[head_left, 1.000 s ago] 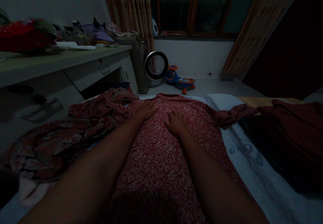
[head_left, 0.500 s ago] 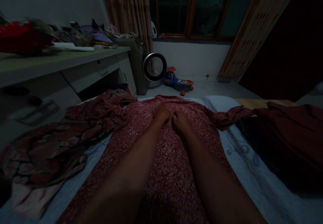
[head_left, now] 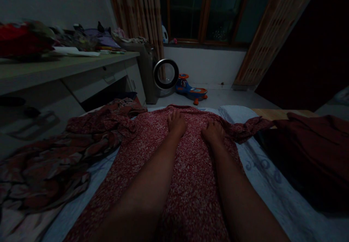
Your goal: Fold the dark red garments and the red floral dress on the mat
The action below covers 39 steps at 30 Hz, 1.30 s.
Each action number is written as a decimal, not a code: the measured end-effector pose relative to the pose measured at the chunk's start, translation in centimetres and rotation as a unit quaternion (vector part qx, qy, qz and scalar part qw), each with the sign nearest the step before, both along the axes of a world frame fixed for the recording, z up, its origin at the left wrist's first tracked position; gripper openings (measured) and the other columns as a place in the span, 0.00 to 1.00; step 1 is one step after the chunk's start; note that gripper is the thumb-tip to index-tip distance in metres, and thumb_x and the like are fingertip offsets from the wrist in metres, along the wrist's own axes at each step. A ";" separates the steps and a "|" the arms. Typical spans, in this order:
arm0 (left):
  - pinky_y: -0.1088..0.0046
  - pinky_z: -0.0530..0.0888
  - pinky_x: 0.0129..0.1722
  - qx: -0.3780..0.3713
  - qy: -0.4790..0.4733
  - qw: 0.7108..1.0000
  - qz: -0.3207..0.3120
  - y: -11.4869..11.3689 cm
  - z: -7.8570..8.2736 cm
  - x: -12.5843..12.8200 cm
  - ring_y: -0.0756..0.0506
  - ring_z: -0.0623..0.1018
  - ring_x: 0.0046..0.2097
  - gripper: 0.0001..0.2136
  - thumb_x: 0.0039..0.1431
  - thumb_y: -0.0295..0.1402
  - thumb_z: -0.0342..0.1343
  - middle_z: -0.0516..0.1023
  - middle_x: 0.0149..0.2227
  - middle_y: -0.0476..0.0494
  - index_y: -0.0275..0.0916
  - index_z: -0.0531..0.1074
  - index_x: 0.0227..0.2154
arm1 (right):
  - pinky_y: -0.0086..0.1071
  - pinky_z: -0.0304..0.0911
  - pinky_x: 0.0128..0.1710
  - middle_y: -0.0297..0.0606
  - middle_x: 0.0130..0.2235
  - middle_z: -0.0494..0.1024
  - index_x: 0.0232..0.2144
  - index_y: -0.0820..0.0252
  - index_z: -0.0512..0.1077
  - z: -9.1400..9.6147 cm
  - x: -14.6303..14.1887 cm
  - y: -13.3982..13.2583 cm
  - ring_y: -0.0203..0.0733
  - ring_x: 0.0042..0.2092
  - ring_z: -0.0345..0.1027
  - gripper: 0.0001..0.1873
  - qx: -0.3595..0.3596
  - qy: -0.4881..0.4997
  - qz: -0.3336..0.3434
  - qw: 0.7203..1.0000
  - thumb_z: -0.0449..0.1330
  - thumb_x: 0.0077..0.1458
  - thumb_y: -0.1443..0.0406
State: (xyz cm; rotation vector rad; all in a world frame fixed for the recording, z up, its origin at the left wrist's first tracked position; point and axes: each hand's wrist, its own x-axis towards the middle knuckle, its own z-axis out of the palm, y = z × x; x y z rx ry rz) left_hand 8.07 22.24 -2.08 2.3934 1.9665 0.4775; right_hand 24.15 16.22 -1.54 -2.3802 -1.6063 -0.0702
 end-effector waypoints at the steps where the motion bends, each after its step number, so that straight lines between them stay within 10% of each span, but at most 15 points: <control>1: 0.54 0.50 0.68 0.004 0.000 1.000 -0.025 0.1 -0.1 0.0 0.39 0.54 0.70 0.23 0.65 0.35 0.44 0.58 0.68 0.37 0.37 0.63 0.61 | 0.45 0.56 0.58 0.56 0.56 0.70 0.54 0.66 0.71 0.0 -0.1 0.0 0.57 0.59 0.62 0.25 -0.004 -0.002 0.001 1.000 0.51 0.59 0.60; 9: 0.54 0.52 0.68 -0.074 -0.008 0.996 -0.048 0.5 -0.9 0.0 0.39 0.53 0.70 0.28 0.67 0.42 0.42 0.54 0.70 0.35 0.35 0.56 0.66 | 0.43 0.63 0.49 0.55 0.52 0.76 0.49 0.63 0.76 3.3 2.7 3.5 0.57 0.53 0.70 0.21 -0.091 0.014 0.001 0.996 0.55 0.58 0.59; 12: 0.53 0.52 0.68 -0.062 -0.006 0.997 -0.048 0.5 -0.9 0.0 0.39 0.54 0.70 0.28 0.67 0.43 0.41 0.54 0.70 0.36 0.36 0.56 0.66 | 0.36 0.62 0.48 0.48 0.50 0.78 0.47 0.59 0.77 4.2 3.3 6.0 0.50 0.51 0.70 0.19 -0.019 0.013 0.072 0.997 0.50 0.63 0.61; 30: 0.51 0.55 0.66 -0.034 -0.004 0.998 -0.053 -0.1 -0.6 -0.1 0.38 0.58 0.68 0.25 0.66 0.41 0.44 0.57 0.69 0.37 0.40 0.60 0.64 | 0.48 0.56 0.53 0.49 0.52 0.75 0.47 0.56 0.78 2.6 1.4 11.1 0.58 0.56 0.62 0.17 -0.030 -0.037 0.071 0.996 0.53 0.61 0.63; 39: 0.52 0.55 0.66 -0.032 -0.015 0.997 -0.062 -0.1 -0.7 -0.2 0.38 0.58 0.68 0.24 0.65 0.41 0.45 0.58 0.69 0.40 0.43 0.61 0.63 | 0.36 0.64 0.46 0.53 0.50 0.77 0.49 0.62 0.76 3.0 0.5 11.5 0.50 0.50 0.72 0.19 -0.011 -0.008 0.028 1.000 0.50 0.62 0.68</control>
